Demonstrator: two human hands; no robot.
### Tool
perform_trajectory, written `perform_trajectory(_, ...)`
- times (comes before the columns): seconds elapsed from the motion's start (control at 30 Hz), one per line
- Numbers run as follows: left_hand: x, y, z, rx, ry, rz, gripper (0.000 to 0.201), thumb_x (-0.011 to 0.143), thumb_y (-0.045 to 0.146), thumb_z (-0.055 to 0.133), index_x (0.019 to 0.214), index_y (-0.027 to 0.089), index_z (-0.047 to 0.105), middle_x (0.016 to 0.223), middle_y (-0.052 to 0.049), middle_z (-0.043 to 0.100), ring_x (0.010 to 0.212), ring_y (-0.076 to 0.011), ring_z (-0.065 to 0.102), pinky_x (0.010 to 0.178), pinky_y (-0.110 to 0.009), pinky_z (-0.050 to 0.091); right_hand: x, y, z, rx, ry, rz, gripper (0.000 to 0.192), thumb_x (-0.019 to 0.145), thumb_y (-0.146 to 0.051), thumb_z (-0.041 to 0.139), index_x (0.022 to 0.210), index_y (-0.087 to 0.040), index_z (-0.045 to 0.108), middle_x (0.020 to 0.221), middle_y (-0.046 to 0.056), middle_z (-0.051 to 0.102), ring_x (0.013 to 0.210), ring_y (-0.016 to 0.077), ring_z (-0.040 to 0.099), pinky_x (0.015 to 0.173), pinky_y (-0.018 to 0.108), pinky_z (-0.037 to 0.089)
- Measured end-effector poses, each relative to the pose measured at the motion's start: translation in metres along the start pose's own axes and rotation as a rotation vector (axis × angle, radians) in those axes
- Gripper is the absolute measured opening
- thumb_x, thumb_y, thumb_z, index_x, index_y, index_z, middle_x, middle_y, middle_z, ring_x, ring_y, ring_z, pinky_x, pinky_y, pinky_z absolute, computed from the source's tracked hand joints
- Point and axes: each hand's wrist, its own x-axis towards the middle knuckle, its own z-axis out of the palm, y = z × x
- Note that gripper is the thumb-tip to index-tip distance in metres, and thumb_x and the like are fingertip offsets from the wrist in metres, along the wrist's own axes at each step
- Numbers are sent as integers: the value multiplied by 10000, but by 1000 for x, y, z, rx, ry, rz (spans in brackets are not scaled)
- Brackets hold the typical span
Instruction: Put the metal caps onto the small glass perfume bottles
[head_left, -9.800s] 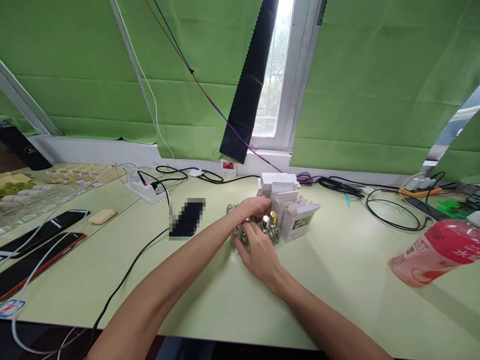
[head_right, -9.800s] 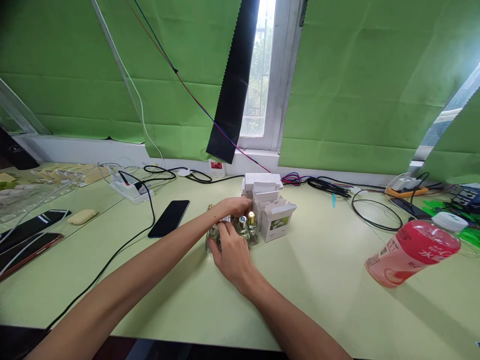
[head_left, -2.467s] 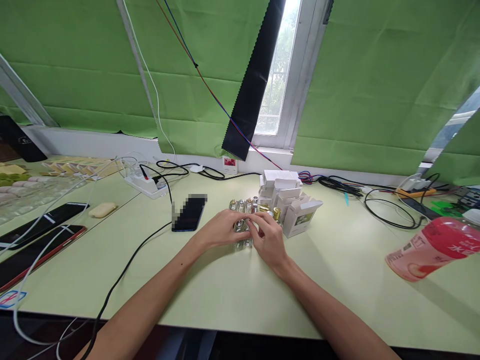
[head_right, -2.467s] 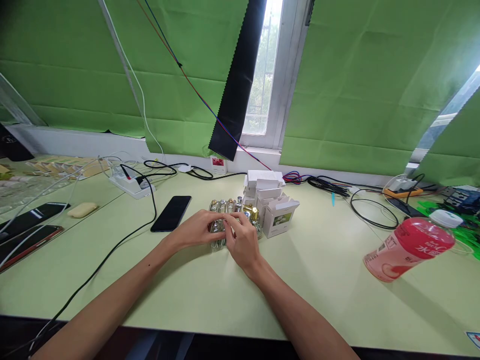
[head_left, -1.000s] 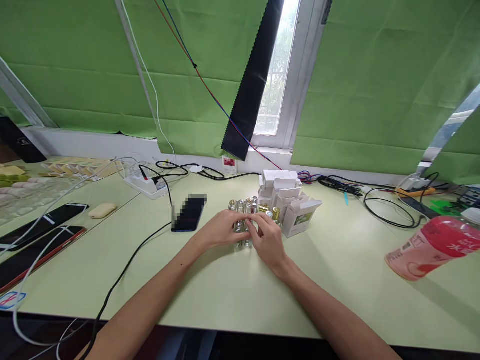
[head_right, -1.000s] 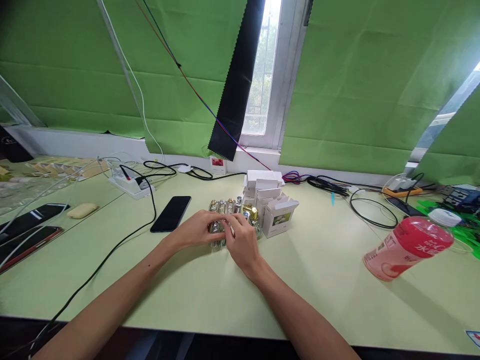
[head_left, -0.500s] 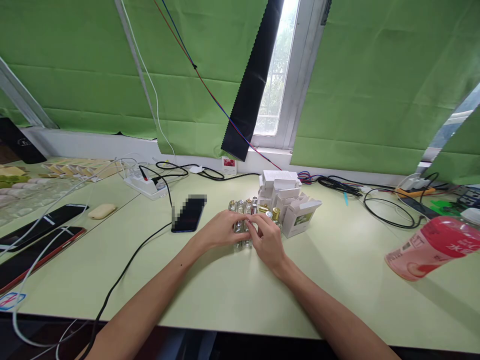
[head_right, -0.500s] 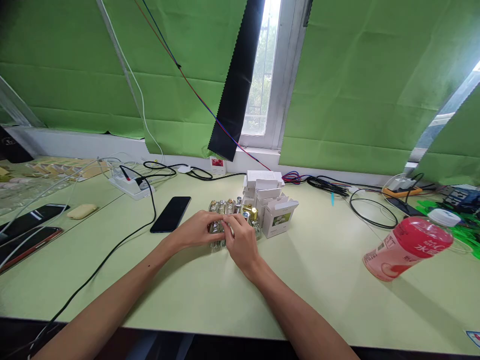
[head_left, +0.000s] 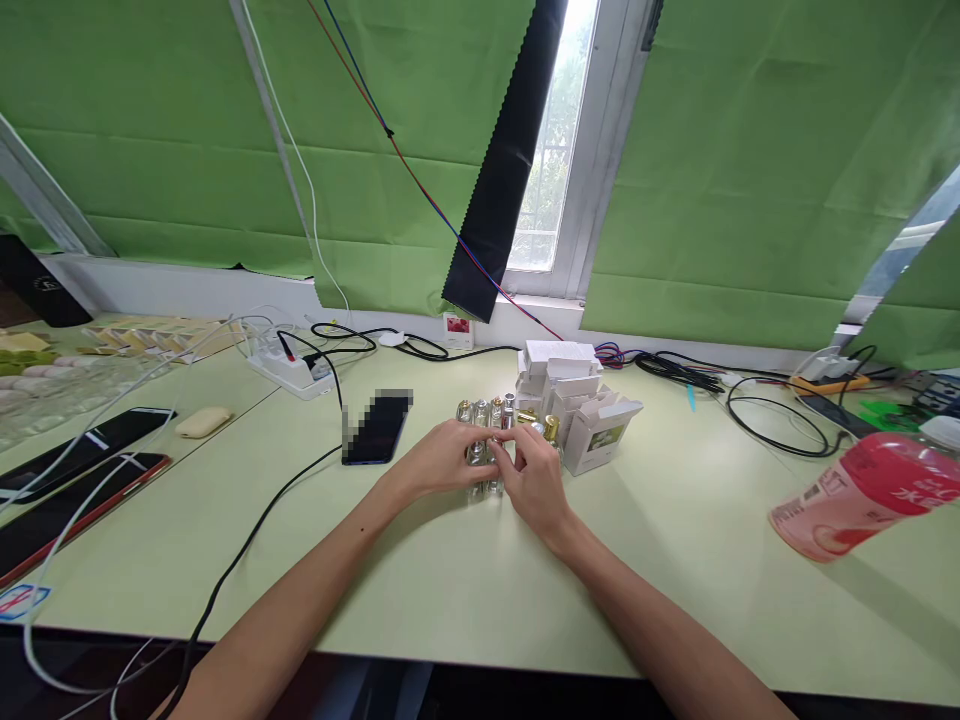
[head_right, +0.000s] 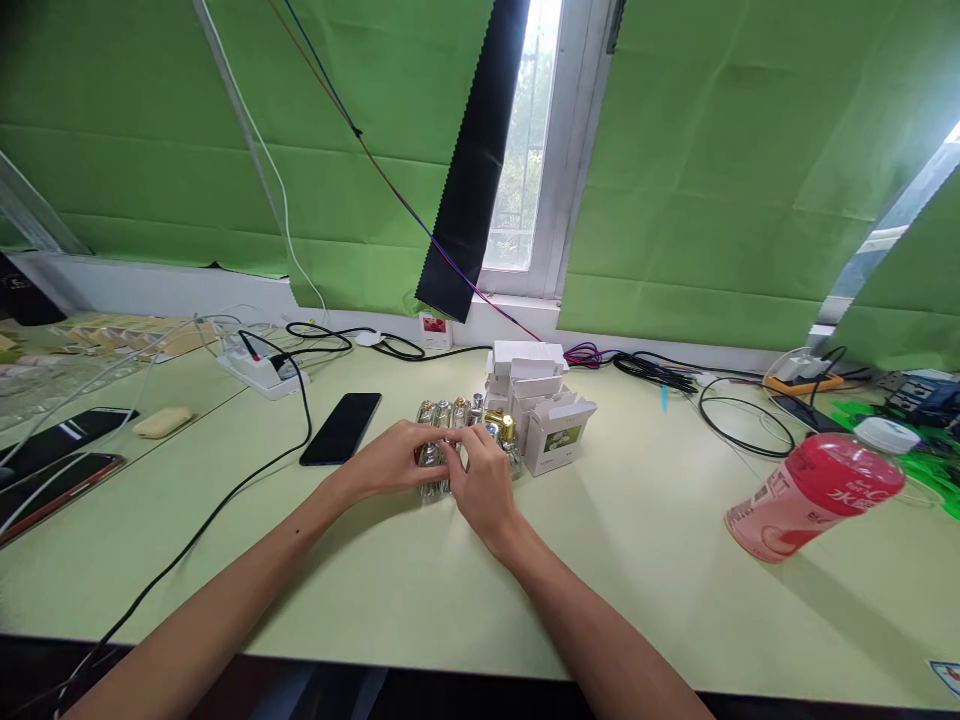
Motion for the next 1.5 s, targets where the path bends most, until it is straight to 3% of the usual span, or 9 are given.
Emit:
perform_trajectory(0.2,1,-3,2,2,9,-6,380,837,352,630,1194,241,695,668,31,654,543,-106,452,564,-218,333,2,0,0,16,12,37,78,916,-221,583,874,-194,643,709,-18,560,585,130,478,608,256,413)
perform_trajectory(0.63,2,-3,2,1,7,7,247,820,339,623,998,196,719,668,24,657,524,-102,436,551,-230,321,-2,-1,3,-3,53,32,102,922,-237,574,996,-209,638,885,18,671,606,126,538,678,274,481)
perform_trajectory(1.03,2,-3,3,5,0,-3,216,807,291,600,954,181,713,621,26,613,511,-102,393,541,-229,309,-4,-4,2,-6,58,0,151,922,-226,577,1054,-215,649,984,49,670,679,136,590,625,267,487)
perform_trajectory(1.27,1,-1,1,-9,1,-14,298,810,297,623,1081,214,714,681,27,661,539,-107,448,560,-228,325,-4,-3,1,37,40,-14,183,948,-189,533,1059,-224,674,995,54,663,740,147,618,642,268,500)
perform_trajectory(1.5,1,-1,1,-29,3,-16,224,839,360,617,966,203,714,682,24,657,555,-109,471,561,-233,318,-5,2,3,55,30,-28,176,965,-194,514,966,-221,689,963,48,663,701,134,610,616,254,487)
